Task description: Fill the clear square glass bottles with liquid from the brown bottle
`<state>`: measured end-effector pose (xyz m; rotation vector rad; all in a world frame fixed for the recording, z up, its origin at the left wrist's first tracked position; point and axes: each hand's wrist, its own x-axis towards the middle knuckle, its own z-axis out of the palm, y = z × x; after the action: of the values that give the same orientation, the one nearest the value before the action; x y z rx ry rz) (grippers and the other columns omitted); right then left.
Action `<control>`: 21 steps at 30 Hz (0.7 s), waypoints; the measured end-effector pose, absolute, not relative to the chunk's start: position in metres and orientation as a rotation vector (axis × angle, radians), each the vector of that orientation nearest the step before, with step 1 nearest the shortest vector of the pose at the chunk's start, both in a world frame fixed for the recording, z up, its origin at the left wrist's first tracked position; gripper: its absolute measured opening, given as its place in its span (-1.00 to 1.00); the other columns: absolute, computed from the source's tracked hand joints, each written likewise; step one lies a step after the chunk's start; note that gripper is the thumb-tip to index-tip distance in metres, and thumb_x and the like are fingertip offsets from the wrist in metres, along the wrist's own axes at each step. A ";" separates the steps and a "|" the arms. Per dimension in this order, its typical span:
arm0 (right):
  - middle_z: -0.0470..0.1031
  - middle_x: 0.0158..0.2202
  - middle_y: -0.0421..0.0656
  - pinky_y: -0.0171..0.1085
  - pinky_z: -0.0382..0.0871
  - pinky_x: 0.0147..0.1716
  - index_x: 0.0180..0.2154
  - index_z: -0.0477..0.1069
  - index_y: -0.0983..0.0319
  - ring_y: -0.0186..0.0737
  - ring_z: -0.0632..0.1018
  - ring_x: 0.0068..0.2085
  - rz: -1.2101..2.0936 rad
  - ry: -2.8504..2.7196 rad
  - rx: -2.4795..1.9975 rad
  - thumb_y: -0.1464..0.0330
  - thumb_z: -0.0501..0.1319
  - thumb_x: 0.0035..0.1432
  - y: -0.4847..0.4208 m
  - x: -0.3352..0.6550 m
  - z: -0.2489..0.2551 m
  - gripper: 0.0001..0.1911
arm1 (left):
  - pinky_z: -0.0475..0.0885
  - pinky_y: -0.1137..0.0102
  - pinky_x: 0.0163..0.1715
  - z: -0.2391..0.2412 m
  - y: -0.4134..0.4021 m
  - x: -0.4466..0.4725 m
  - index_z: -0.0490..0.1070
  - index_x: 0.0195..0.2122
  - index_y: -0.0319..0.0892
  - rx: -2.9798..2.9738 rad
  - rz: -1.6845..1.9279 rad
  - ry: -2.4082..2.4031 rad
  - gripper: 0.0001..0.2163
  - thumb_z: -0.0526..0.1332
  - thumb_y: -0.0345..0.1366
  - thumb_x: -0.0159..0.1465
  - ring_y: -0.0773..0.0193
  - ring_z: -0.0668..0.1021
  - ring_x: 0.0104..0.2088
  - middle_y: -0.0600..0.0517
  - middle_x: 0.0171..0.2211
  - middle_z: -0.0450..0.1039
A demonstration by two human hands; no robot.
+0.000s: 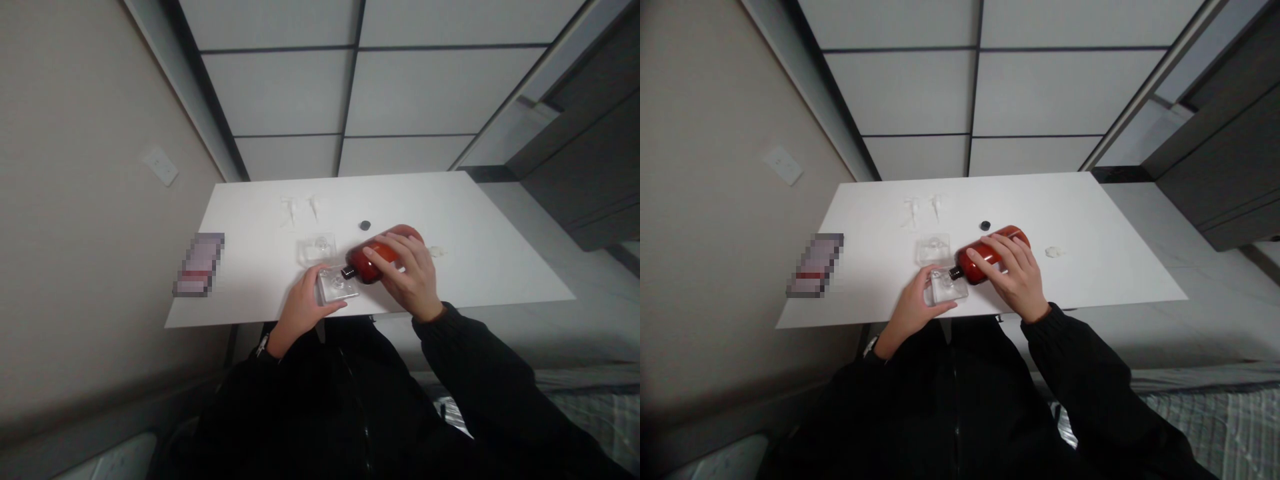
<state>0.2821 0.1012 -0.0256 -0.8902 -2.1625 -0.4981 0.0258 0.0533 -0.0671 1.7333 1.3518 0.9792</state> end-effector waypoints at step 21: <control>0.54 0.18 0.03 0.21 0.55 0.10 0.43 0.22 -0.01 0.17 0.58 0.14 -0.053 -1.882 -1.043 0.28 0.46 0.22 0.101 0.288 -0.036 -0.17 | 0.59 0.00 0.13 -0.026 0.028 -0.032 0.36 0.19 -0.04 1.700 1.012 1.466 -0.39 0.51 -0.18 0.14 -0.07 0.55 0.22 -0.13 0.22 0.45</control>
<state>0.2883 0.1006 -0.0361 -1.0431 -1.8824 -0.0525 -0.0317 0.0279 -0.0257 1.6999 1.4665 1.0119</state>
